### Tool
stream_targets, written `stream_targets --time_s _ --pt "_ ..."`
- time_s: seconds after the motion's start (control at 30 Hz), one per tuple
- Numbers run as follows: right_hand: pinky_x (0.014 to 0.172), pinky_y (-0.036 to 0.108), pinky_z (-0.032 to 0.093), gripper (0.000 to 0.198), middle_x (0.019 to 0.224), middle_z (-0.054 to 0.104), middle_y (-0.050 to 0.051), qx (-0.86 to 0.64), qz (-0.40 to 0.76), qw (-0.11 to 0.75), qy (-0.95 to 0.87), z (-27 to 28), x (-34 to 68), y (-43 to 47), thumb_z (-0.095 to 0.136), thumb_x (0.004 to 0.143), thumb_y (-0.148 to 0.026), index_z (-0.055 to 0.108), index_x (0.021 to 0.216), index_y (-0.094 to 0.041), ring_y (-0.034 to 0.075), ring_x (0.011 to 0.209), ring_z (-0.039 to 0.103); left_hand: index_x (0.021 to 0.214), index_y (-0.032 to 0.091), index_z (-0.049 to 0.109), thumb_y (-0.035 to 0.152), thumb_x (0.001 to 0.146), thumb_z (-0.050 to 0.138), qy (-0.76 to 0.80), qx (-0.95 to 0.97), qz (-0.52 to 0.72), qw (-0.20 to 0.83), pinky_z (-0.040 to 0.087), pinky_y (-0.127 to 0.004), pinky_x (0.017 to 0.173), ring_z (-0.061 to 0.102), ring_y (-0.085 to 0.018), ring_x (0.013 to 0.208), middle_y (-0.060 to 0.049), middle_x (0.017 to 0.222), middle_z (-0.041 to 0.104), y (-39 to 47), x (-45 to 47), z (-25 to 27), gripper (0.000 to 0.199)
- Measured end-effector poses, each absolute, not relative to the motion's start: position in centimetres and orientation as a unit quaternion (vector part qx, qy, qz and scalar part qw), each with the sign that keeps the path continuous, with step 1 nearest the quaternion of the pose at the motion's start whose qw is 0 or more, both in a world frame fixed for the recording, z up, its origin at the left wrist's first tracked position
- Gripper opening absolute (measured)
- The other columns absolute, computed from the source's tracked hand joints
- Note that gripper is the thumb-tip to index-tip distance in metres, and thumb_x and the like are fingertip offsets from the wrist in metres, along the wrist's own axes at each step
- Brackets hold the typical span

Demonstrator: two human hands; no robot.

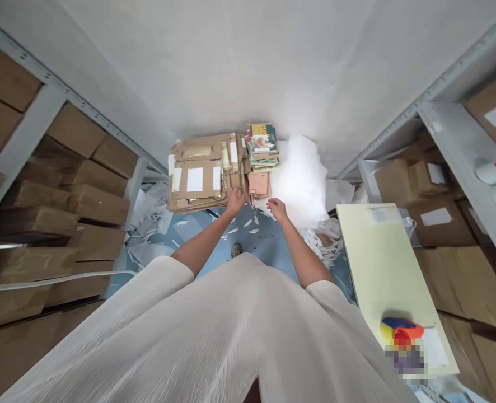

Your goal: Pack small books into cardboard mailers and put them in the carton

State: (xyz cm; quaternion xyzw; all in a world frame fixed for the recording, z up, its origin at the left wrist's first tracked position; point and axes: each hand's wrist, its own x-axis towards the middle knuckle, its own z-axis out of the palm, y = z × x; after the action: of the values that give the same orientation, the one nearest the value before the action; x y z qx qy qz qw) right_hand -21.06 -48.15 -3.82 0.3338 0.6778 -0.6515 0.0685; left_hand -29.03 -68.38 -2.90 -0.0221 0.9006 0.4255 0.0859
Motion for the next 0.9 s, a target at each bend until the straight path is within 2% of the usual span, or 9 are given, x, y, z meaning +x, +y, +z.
stream_targets --time_s 0.13,0.23,0.37,0.47,0.53,0.63,0.73,0.8,0.9 --pt "0.096 0.039 0.064 0.015 0.095 0.081 0.003 0.284 -0.633 0.103 0.712 -4.9 -26.5 -55.4 0.076 0.085 -0.028 0.074 0.099 -0.023 0.022 0.092 0.078 0.131 0.025 0.074 0.011 0.094 0.063 0.898 -0.083 0.427 0.069 0.049 -0.049 0.132 0.065 -0.033 0.150 -0.016 0.151 0.071 -76.2 -32.2 -4.0 0.041" --pt "0.105 0.043 0.063 0.016 0.102 0.083 0.006 0.227 -0.590 0.114 0.766 -5.7 -30.0 -60.4 0.072 0.089 -0.028 0.076 0.103 -0.023 0.024 0.100 0.079 0.129 0.026 0.073 0.012 0.094 0.065 0.891 -0.128 0.432 0.056 0.048 -0.051 0.133 0.065 -0.034 0.151 -0.016 0.149 0.071 -81.6 -33.8 -4.9 0.039" --pt "0.124 0.049 0.054 0.034 0.138 0.080 0.016 0.062 -0.456 0.090 0.883 -5.9 -33.1 -65.8 0.066 0.094 -0.025 0.080 0.124 -0.020 0.031 0.133 0.073 0.127 0.026 0.073 0.011 0.091 0.067 0.876 -0.200 0.438 0.035 0.046 -0.058 0.134 0.066 -0.038 0.149 -0.017 0.151 0.069 -87.6 -35.2 -5.8 0.040" --pt "0.136 0.054 0.040 0.053 0.171 0.061 0.023 -0.072 -0.317 0.091 0.941 -5.6 -34.4 -69.0 0.065 0.097 -0.022 0.075 0.149 -0.016 0.037 0.162 0.053 0.124 0.026 0.073 0.012 0.090 0.065 0.864 -0.233 0.445 0.020 0.050 -0.053 0.129 0.070 -0.036 0.142 -0.016 0.147 0.071 -91.2 -35.8 -6.5 0.038" --pt "0.141 0.058 0.031 0.063 0.184 0.047 0.025 -0.125 -0.244 0.111 0.955 -5.5 -35.1 -70.7 0.069 0.098 -0.024 0.067 0.161 -0.014 0.041 0.172 0.040 0.121 0.027 0.073 0.012 0.090 0.063 0.857 -0.252 0.449 0.019 0.054 -0.048 0.125 0.073 -0.032 0.137 -0.013 0.138 0.075 -93.1 -35.9 -6.9 0.036" --pt "0.143 0.064 0.021 0.076 0.190 0.038 0.024 -0.170 -0.191 0.127 0.959 -5.6 -36.0 -72.4 0.077 0.097 -0.028 0.059 0.170 -0.016 0.043 0.178 0.028 0.125 0.028 0.074 0.013 0.093 0.059 0.841 -0.269 0.468 0.032 0.057 -0.046 0.119 0.075 -0.030 0.129 -0.009 0.125 0.081 -95.2 -35.7 -7.5 0.038" --pt "0.143 0.066 0.016 0.084 0.191 0.036 0.024 -0.192 -0.170 0.122 0.959 -6.1 -36.7 -73.3 0.083 0.095 -0.032 0.056 0.173 -0.018 0.044 0.178 0.026 0.129 0.029 0.074 0.013 0.093 0.059 0.830 -0.273 0.486 0.032 0.058 -0.046 0.120 0.076 -0.029 0.127 -0.008 0.121 0.082 -96.5 -35.3 -8.0 0.042" --pt "0.142 0.067 0.018 0.087 0.191 0.036 0.026 -0.195 -0.154 0.127 0.960 -6.4 -37.0 -73.5 0.085 0.094 -0.033 0.055 0.174 -0.017 0.046 0.177 0.027 0.128 0.028 0.075 0.012 0.092 0.061 0.826 -0.273 0.493 0.034 0.058 -0.046 0.121 0.077 -0.029 0.126 -0.008 0.120 0.082 -97.0 -35.0 -8.3 0.041" --pt "0.139 0.068 0.027 0.089 0.188 0.041 0.027 -0.198 -0.138 0.142 0.960 -6.3 -37.4 -73.6 0.082 0.095 -0.034 0.052 0.176 -0.016 0.049 0.174 0.031 0.122 0.026 0.075 0.011 0.092 0.063 0.823 -0.267 0.500 0.039 0.058 -0.048 0.122 0.076 -0.029 0.126 -0.009 0.122 0.081 -97.4 -34.8 -8.3 0.036"
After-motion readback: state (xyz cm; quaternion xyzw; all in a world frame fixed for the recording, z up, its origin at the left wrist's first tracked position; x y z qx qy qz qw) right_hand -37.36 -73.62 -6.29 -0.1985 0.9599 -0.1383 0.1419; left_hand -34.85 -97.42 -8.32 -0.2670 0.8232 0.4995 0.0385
